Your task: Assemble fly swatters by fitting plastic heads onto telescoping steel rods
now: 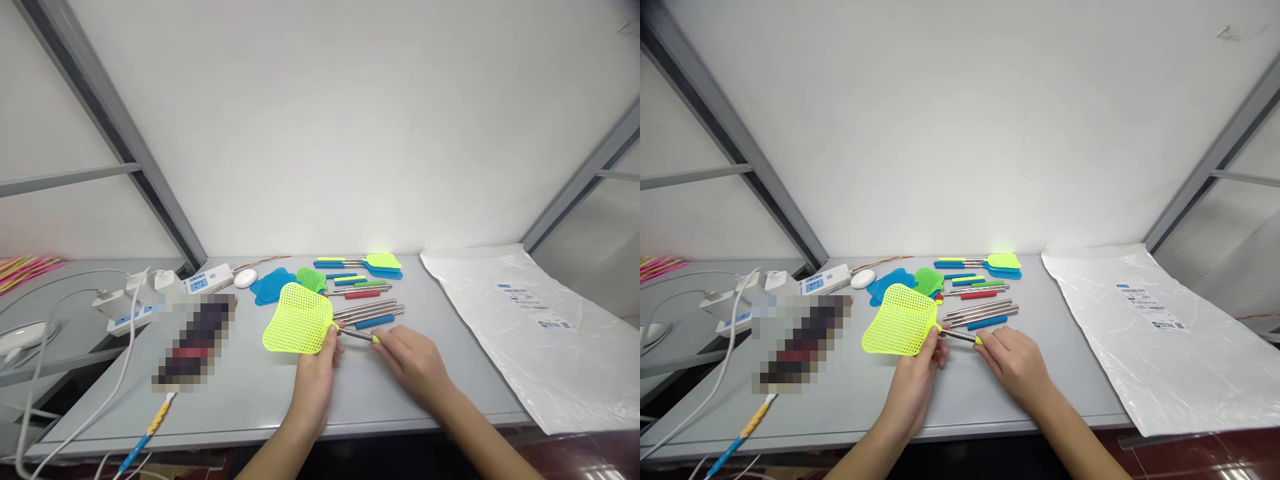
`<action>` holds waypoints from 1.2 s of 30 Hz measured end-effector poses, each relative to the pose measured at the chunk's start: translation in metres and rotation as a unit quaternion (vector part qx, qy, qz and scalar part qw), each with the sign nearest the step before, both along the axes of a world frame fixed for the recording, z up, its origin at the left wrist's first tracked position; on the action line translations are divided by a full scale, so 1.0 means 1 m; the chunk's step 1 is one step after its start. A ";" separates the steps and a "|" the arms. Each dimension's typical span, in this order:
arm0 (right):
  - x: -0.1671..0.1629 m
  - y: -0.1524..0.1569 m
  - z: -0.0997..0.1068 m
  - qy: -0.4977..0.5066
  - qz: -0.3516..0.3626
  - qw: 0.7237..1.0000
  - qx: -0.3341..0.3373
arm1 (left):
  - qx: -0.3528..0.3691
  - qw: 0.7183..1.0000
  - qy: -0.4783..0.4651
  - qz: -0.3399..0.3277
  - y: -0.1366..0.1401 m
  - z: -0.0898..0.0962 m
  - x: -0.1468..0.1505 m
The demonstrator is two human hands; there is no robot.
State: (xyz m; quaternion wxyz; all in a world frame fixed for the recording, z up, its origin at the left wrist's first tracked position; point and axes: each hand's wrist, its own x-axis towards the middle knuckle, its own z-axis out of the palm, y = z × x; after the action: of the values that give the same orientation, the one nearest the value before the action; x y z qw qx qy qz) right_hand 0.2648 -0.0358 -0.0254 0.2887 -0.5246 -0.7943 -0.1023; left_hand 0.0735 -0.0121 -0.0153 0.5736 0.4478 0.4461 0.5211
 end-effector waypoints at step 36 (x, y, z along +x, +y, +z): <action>0.015 -0.006 0.005 0.034 0.062 0.997 0.026 | -0.030 0.993 -0.064 0.090 -0.006 -0.014 -0.005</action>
State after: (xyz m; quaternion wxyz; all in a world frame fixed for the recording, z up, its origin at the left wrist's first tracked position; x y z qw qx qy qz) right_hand 0.2794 -0.0419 -0.0207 0.3347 -0.4701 -0.8120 -0.0872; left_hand 0.0681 -0.0178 -0.0298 0.5652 0.3535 0.4624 0.5846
